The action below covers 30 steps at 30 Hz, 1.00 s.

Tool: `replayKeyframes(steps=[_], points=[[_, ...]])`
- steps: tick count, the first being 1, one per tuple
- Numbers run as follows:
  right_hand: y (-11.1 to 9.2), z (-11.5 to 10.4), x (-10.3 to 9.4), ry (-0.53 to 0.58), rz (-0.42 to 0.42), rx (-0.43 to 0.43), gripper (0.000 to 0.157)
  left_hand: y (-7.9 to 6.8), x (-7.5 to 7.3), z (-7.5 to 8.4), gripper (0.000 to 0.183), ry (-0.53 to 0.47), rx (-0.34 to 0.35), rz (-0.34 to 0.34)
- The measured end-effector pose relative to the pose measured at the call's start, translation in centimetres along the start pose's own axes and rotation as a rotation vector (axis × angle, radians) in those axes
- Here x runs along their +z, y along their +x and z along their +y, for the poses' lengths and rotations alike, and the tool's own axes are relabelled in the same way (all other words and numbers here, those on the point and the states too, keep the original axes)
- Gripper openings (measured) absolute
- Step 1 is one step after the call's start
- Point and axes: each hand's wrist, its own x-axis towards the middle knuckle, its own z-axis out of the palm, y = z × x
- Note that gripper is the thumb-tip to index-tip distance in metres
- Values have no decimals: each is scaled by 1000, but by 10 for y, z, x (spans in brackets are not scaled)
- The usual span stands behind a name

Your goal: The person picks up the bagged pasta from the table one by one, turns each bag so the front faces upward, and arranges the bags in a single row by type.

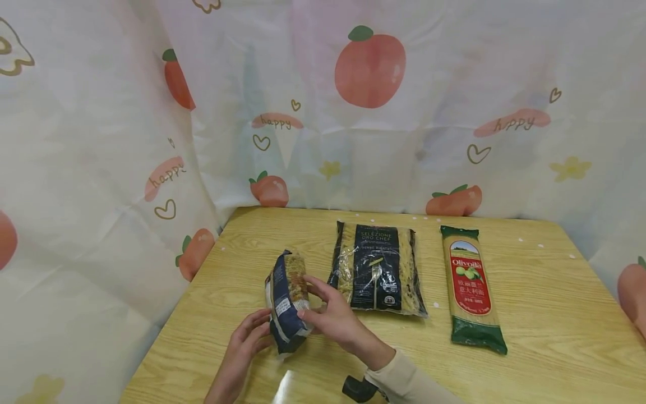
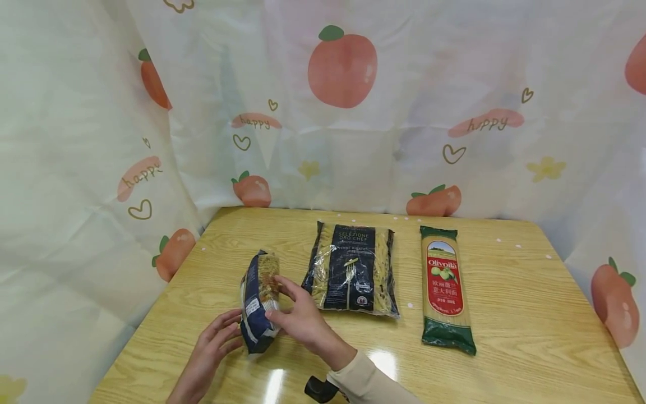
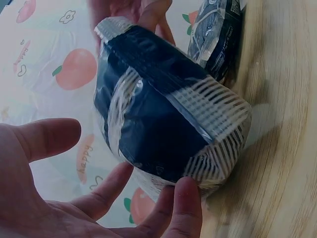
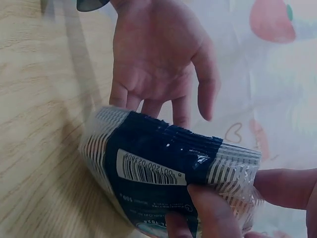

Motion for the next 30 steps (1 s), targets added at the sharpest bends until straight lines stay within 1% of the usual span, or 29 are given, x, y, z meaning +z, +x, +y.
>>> replayKeyframes(steps=[4, 12, 16, 20, 25, 30], points=[[-1, -5, 4, -67, 4, -12, 73, 0, 3, -2, 50, -4, 2, -7], [1, -6, 16, -140, -24, -44, 69, -1, 3, -3, 54, -16, -12, -1], [3, -5, 22, -216, -19, -58, 68, -2, 3, -3, 56, -36, -32, 3], [2, -5, 27, -279, -15, -58, 67, -3, 2, -3, 57, -39, -34, -13], [3, -5, 29, -306, -47, -61, 67, -4, 0, -3, 60, -38, -38, -27], [4, -2, 31, -289, -88, -65, 63, -4, -2, -3, 63, -45, -66, -40]])
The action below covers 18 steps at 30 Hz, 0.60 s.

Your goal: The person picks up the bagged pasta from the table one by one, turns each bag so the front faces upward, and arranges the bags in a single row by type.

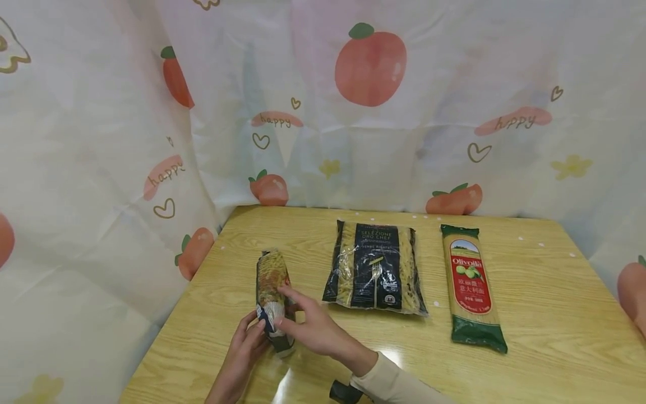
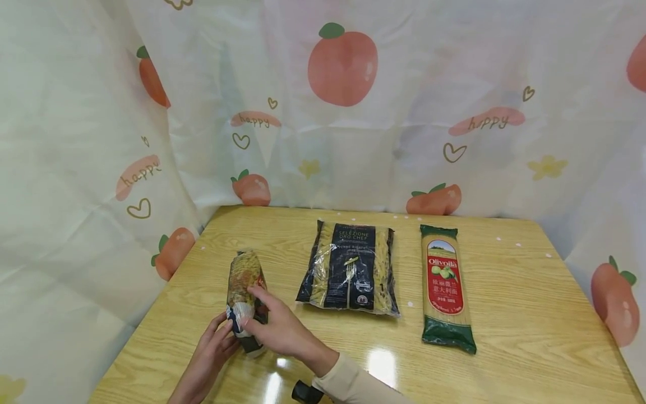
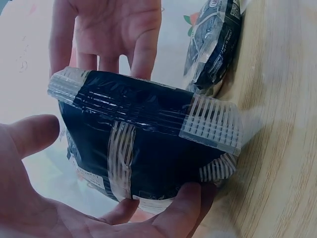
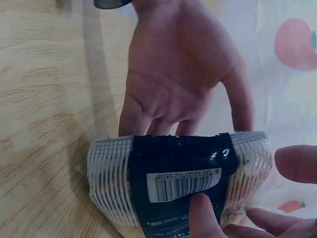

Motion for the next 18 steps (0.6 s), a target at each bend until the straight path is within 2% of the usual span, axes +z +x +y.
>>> replayKeyframes(steps=[10, 14, 18], points=[[0, 5, 8, 80, -102, -20, 61, 2, -5, 2, 75, -30, -51, -46], [-2, 6, 8, 57, -135, -21, 60, 2, -7, 3, 78, -51, -67, -57], [-2, 8, 9, 31, -159, -30, 57, 1, -9, 2, 78, -125, -71, -73]])
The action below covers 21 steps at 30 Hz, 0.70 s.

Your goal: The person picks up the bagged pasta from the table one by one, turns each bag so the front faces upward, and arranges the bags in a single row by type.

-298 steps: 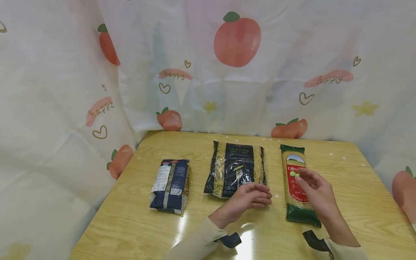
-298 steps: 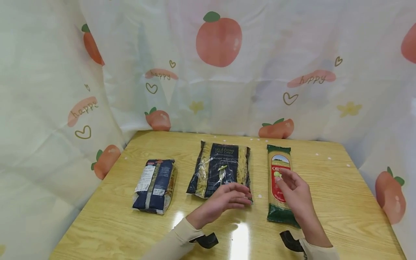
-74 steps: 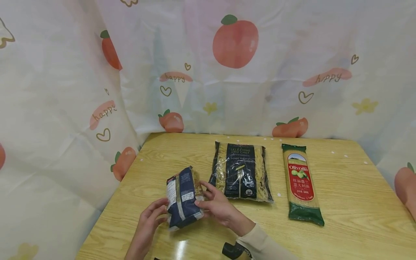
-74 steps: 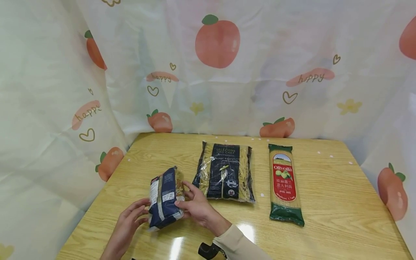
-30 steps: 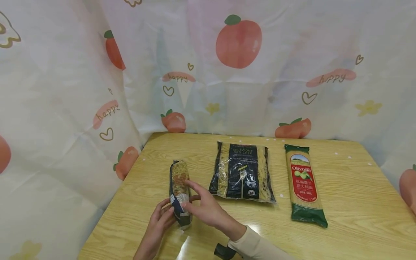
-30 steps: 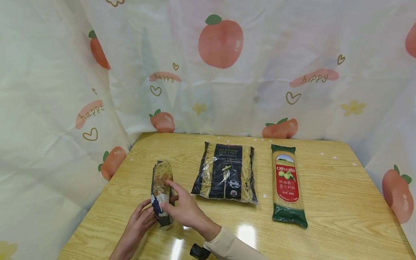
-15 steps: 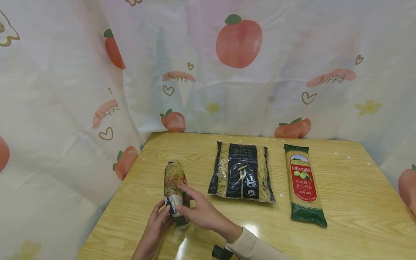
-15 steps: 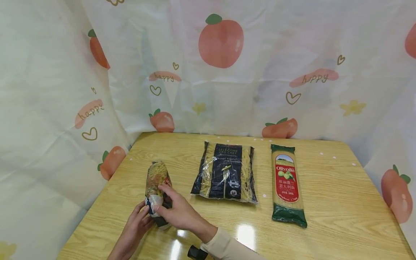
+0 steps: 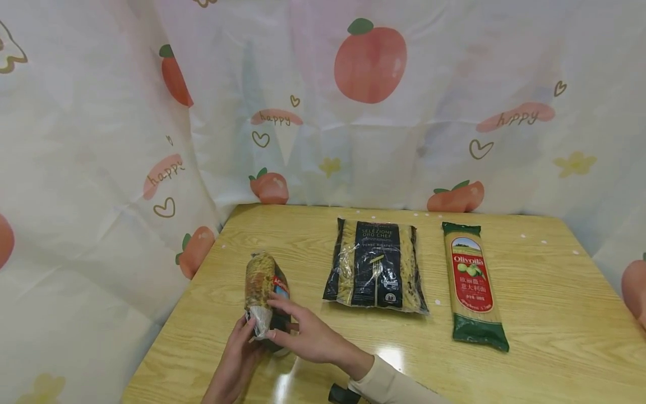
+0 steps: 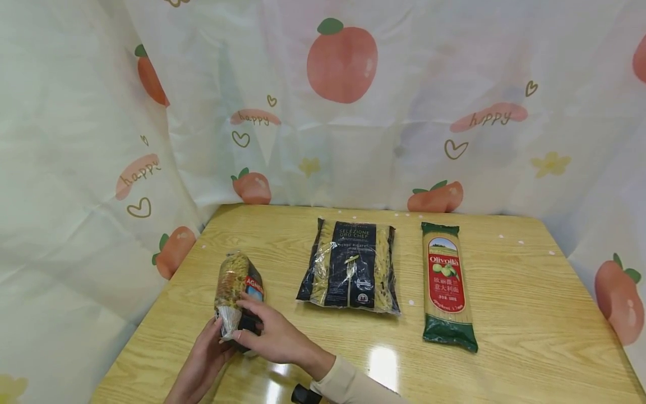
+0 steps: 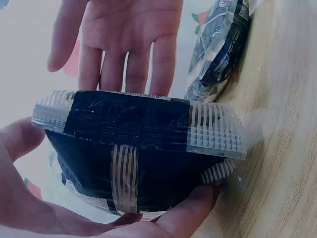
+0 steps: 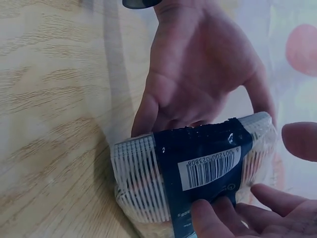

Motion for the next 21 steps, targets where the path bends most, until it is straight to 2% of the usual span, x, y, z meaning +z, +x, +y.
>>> replayKeyframes(steps=[11, 17, 21], points=[[-1, 6, 3, 28, -61, 2, 42, -5, -4, -2, 69, -176, 34, -72], [1, 11, 3, 48, -33, -9, 37, -5, -7, -5, 42, -284, 38, -128], [1, 13, 0, 44, 0, -7, 35, -5, -6, -6, 45, -314, 7, -90]])
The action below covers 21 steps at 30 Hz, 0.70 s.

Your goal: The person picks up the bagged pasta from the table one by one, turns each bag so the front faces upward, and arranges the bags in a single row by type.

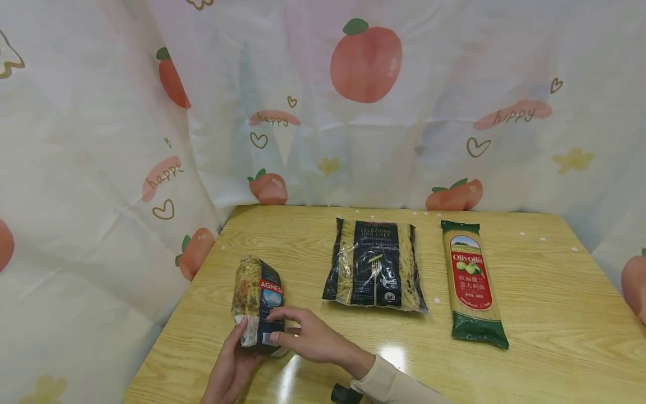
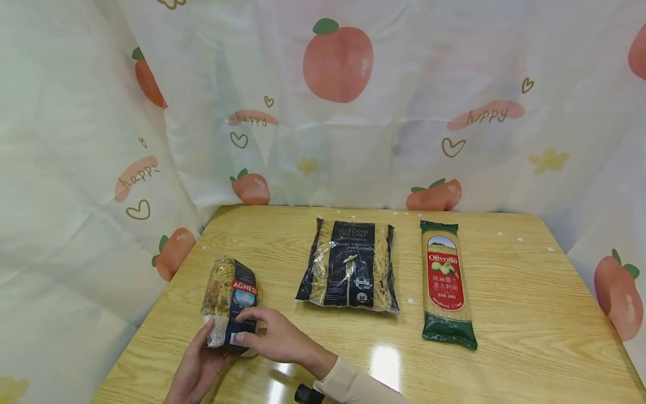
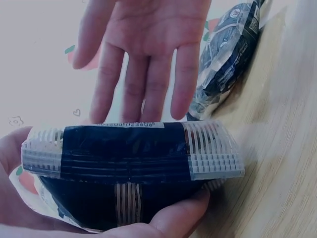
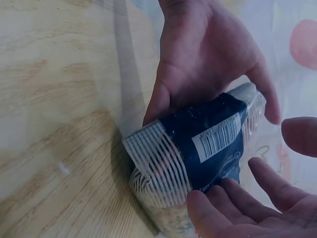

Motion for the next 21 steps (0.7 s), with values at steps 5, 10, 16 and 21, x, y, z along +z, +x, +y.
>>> replayKeyframes(steps=[5, 10, 16, 21], points=[[-1, 1, -3, 11, 36, 20, 35, -1, 1, 0, 51, -57, -6, 41], [-2, 3, -5, 1, 63, 46, 34, -3, -2, -2, 40, -134, 9, 20], [-2, 8, -8, 70, 124, 126, 39, -3, -5, -3, 34, -178, 9, -18], [-1, 13, -9, 161, 169, 187, 47, -3, -7, -4, 33, -222, -14, -91]])
